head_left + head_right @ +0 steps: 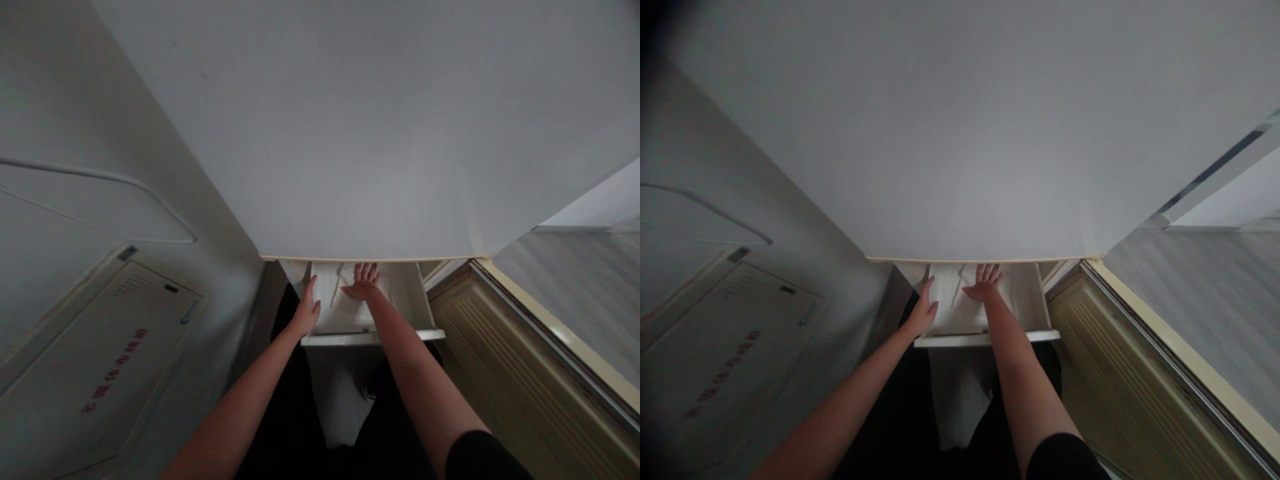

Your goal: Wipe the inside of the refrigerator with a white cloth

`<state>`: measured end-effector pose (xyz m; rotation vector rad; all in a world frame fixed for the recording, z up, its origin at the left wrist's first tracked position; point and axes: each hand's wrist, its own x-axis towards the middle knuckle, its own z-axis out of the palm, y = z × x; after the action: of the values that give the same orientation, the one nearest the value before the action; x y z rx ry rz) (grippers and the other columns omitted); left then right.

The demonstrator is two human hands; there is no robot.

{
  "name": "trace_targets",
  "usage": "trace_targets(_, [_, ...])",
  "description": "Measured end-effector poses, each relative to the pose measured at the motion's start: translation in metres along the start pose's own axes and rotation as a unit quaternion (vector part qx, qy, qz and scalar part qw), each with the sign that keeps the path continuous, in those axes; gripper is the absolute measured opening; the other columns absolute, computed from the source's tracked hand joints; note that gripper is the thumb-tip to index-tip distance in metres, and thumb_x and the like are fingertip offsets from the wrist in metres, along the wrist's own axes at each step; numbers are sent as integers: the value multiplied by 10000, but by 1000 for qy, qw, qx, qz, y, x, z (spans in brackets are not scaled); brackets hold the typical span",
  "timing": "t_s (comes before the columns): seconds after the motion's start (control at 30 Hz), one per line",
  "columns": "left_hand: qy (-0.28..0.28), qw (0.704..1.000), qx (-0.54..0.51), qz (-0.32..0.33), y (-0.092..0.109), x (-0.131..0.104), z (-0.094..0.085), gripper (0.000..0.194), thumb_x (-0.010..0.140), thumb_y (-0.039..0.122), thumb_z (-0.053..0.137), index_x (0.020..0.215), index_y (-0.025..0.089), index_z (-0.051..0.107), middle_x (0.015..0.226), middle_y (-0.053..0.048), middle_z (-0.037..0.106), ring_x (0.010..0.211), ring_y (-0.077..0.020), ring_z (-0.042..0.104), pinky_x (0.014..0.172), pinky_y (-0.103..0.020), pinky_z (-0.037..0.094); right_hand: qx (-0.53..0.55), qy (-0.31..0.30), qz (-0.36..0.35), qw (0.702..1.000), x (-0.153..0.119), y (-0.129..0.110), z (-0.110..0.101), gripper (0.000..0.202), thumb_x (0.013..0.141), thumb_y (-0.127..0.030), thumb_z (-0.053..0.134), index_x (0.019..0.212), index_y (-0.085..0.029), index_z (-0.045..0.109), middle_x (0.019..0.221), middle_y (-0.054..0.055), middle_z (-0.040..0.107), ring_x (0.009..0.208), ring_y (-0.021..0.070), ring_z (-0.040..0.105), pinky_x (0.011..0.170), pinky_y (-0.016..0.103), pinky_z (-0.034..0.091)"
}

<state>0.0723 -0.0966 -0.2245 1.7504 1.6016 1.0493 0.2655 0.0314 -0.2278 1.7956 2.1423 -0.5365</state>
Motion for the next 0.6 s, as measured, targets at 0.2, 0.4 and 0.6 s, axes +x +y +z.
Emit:
trace_targets(0.2, [-3, 1000, -20, 15, -5, 3, 2, 737, 847, 30, 394, 1544, 218, 246, 1638, -120, 304, 1532, -219, 251, 1272, -502, 174, -10, -27, -177, 984, -18, -86, 12, 940, 939, -577, 423, 1629, -136, -38, 1632, 149, -271, 1503, 374, -259, 1181, 620, -126])
trace_targets(0.4, [21, 1000, -8, 0, -4, 1, 3, 681, 862, 50, 391, 1518, 212, 305, 1588, -125, 383, 1503, -221, 323, 1264, -500, 212, -17, -67, -200, 977, -20, -33, 1, 1246, 712, -762, 665, 1619, -325, -70, 1631, 52, -297, 1488, 350, -307, 1168, 652, -112])
trace_targets(0.6, [11, 1000, 10, 0, -3, -2, 0, 603, 875, 85, 408, 1464, 212, 395, 1499, -118, 473, 1442, -222, 415, 1249, -495, 258, -28, -76, -39, 996, -21, 72, -10, 1515, 524, -727, 825, 1586, -330, -181, 1600, 89, -368, 1475, 406, -306, 1149, 711, -9])
